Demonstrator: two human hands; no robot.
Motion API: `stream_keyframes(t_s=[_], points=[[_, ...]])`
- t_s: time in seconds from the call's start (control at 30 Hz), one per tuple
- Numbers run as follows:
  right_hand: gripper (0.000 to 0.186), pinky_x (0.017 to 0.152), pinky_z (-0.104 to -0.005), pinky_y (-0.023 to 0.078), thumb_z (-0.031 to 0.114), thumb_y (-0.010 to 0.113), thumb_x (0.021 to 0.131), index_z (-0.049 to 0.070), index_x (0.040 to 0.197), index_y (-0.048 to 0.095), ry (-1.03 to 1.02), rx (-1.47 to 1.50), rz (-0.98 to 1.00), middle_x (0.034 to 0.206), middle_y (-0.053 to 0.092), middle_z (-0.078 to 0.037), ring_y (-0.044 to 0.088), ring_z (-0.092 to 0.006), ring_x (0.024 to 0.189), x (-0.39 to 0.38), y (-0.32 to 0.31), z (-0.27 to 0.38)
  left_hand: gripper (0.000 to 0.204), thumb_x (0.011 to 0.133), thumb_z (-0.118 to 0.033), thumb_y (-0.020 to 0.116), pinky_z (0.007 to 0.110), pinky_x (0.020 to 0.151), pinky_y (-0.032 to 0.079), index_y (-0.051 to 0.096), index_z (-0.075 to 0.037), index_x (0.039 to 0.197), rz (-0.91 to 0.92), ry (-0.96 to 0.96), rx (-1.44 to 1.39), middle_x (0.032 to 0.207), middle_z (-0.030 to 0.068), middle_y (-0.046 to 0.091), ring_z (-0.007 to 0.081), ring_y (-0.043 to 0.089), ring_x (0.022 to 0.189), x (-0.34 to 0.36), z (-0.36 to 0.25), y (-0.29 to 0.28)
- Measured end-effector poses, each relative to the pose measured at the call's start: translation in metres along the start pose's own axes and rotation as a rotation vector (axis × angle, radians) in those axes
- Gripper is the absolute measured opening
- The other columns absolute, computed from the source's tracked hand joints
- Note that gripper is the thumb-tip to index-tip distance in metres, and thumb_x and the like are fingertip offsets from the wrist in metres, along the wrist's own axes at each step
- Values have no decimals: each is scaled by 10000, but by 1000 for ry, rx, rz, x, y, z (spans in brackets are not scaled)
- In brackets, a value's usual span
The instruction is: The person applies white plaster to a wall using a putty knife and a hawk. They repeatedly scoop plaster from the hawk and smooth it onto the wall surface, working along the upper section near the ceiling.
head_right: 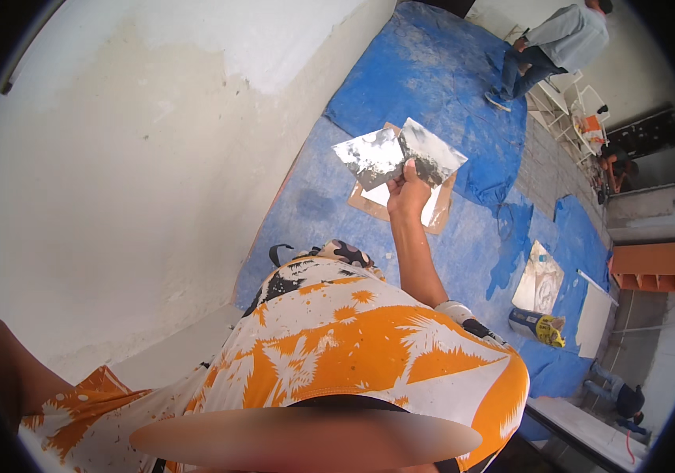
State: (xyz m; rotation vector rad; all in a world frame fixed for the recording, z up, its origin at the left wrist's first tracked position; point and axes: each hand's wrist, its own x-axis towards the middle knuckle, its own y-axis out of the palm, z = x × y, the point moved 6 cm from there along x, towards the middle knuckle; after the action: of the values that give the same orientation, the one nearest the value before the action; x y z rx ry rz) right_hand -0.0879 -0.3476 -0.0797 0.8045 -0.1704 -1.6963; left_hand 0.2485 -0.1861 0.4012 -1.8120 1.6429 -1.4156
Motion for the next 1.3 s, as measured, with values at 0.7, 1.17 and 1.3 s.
stream_keyframes(t_s=[0.7, 1.17, 1.3], points=[[115, 495, -269, 505, 151, 616, 941, 36, 946, 612, -106, 93, -27, 817, 643, -35, 625, -146, 647, -5, 0, -2, 438, 1014, -466, 364, 392, 886, 482, 508, -52, 1000, -88, 43, 205, 996, 111, 612, 243, 607, 956, -1, 16, 5], [144, 569, -300, 557, 138, 606, 943, 4, 995, 608, -92, 57, 39, 877, 655, -55, 653, -158, 712, -17, 10, 7, 484, 1001, -504, 382, 379, 860, 485, 512, -61, 856, -130, 51, 216, 928, 87, 618, 228, 604, 926, -6, 8, 2], [157, 551, -310, 552, 157, 644, 922, 14, 979, 616, -64, 8, -32, 858, 646, -52, 637, -162, 673, -20, 8, 8, 502, 997, -515, 387, 375, 852, 487, 513, -64, 815, -148, 52, 211, 909, 80, 620, 223, 603, 918, -12, 4, -5]])
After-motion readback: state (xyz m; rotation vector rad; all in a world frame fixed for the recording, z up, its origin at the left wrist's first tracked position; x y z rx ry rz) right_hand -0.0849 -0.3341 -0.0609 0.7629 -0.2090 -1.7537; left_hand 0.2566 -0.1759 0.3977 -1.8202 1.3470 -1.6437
